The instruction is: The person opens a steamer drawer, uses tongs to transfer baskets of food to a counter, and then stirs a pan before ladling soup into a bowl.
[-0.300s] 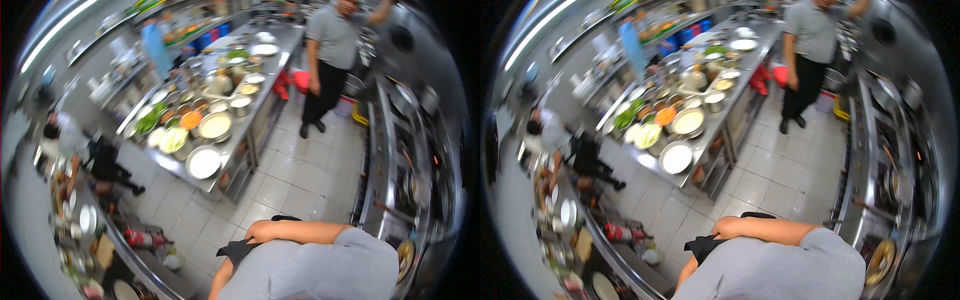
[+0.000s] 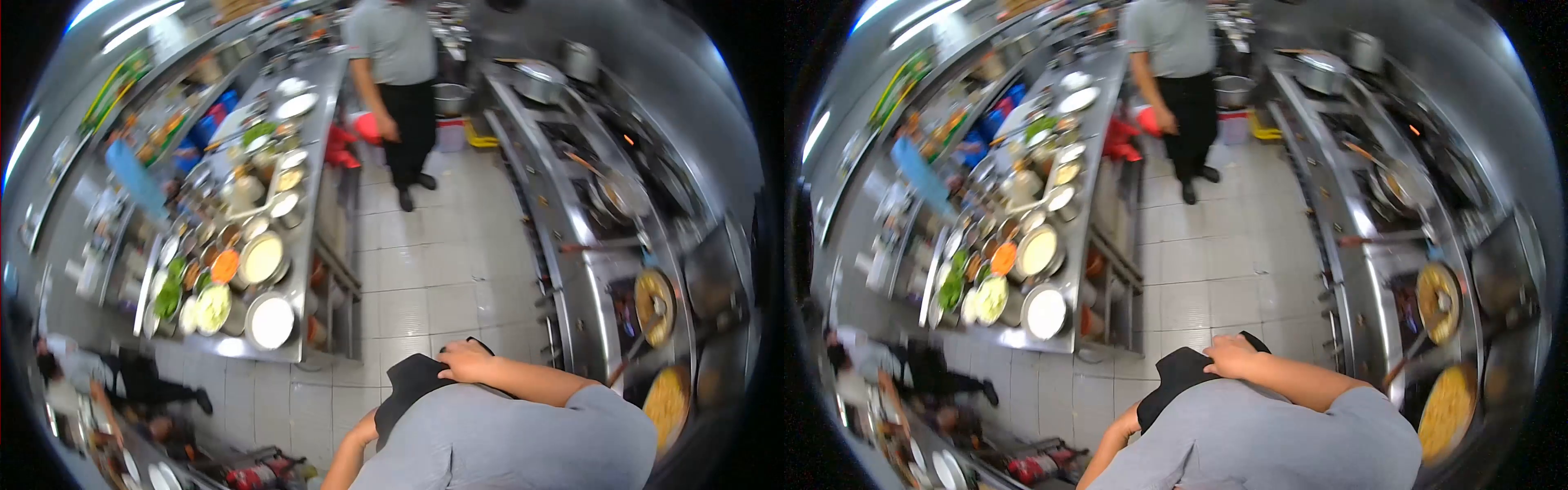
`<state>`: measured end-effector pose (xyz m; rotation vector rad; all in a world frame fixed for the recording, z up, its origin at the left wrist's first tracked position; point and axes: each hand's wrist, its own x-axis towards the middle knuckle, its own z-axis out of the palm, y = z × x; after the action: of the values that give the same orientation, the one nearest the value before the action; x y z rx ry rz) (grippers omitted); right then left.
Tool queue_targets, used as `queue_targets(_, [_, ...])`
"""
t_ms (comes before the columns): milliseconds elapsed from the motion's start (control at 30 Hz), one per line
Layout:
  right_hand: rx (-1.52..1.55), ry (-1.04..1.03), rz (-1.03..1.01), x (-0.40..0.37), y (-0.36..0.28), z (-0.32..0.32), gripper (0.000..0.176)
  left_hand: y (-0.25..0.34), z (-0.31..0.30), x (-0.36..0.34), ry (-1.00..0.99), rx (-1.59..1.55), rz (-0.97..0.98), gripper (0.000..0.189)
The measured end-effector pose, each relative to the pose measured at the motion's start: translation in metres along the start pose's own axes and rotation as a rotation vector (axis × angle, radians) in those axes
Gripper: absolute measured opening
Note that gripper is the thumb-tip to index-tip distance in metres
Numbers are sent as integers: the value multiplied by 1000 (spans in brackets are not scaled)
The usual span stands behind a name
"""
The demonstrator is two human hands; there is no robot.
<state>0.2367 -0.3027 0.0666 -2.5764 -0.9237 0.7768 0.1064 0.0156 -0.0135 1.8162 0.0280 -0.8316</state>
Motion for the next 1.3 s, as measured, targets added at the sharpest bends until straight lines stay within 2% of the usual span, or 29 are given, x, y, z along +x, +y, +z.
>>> queue_targets(33, [22, 23, 170, -22, 5, 6, 52, 6, -4, 13, -61, 49, -89, 59])
queue_targets(67, [55, 42, 345, -47, 9, 17, 58, 15, -7, 25, -141, 103, -88, 59])
queue_targets(100, [131, 14, 462, -71, 14, 32, 65, 26, -9, 38, -137, 261, -26, 60])
queue_targets(200, [470, 179, 694, -145, 5, 71, 65, 72, -15, 89, -212, 657, 116, 61])
queue_targets(233, [522, 319, 763, -163, 4, 105, 60, 90, -12, 103, -199, 825, 160, 62])
queue_targets(267, [583, 387, 872, -186, -9, 124, 59, 121, -1, 107, -261, 930, 111, 65])
queue_targets(367, [730, 456, 1164, -239, -78, 174, 61, 135, 3, 130, -355, 1110, 321, 63])
queue_targets(400, [746, 369, 1229, -249, -97, 189, 57, 136, 7, 139, -376, 1113, 367, 62])
queue_targets(433, [760, 271, 1270, -254, -112, 202, 54, 145, 9, 137, -378, 1104, 361, 61])
queue_targets(467, [796, 290, 1308, -254, -121, 222, 54, 148, 13, 139, -423, 1129, 384, 61])
queue_targets(533, [958, 67, 1291, -248, -130, 264, 46, 150, 26, 141, -356, 1116, 384, 62])
queue_targets(567, [923, 185, 1250, -251, -139, 281, 42, 150, 34, 134, -345, 1107, 367, 63])
queue_targets(600, [947, 209, 1279, -260, -141, 291, 42, 137, 44, 135, -376, 1125, 394, 63])
queue_targets(667, [785, 255, 1263, -289, -155, 290, 45, 115, 58, 134, -474, 1195, 342, 64])
queue_targets(733, [911, 438, 1327, -319, -168, 296, 50, 106, 85, 106, -589, 1242, 362, 64])
queue_targets(800, [972, 667, 1418, -371, -190, 310, 58, 76, 103, 122, -848, 1402, 476, 65])
queue_targets(867, [791, 1018, 1683, -437, -222, 345, 52, 69, 142, 111, -971, 1421, 497, 66])
queue_targets(900, [601, 1234, 1896, -478, -242, 368, 54, 65, 167, 104, -1011, 1423, 504, 66])
queue_targets(933, [268, 1330, 2159, -524, -276, 374, 57, 61, 197, 97, -1049, 1426, 516, 66])
queue_targets(967, [-182, 1301, 2328, -583, -310, 407, 60, 59, 229, 91, -1088, 1424, 541, 66])
queue_targets(1000, [-455, 1335, 2540, -626, -368, 391, 61, 56, 262, 84, -1127, 1421, 569, 66])
queue_targets(1033, [-707, 1348, 2666, -669, -424, 396, 61, 55, 298, 74, -1167, 1417, 600, 67])
queue_targets(1067, [-883, 1126, 2855, -703, -481, 415, 60, 56, 336, 63, -1209, 1407, 636, 67])
queue_targets(1100, [-1131, 1025, 3062, -726, -536, 429, 59, 55, 373, 54, -1252, 1404, 675, 67])
queue_targets(1133, [-1388, 825, 3116, -738, -595, 429, 60, 56, 410, 42, -1292, 1394, 712, 67])
queue_targets(1167, [-1627, 605, 3072, -742, -648, 427, 61, 58, 448, 27, -1335, 1380, 743, 67])
queue_targets(1200, [-1786, 300, 3134, -740, -687, 430, 62, 58, 484, 14, -1381, 1360, 776, 68])
queue_targets(1233, [-1887, 168, 3130, -734, -721, 429, 64, 57, 516, 0, -1432, 1335, 809, 68])
queue_targets(1300, [-1814, -31, 3469, -716, -771, 453, 59, 52, 575, -21, -1539, 1279, 867, 68])
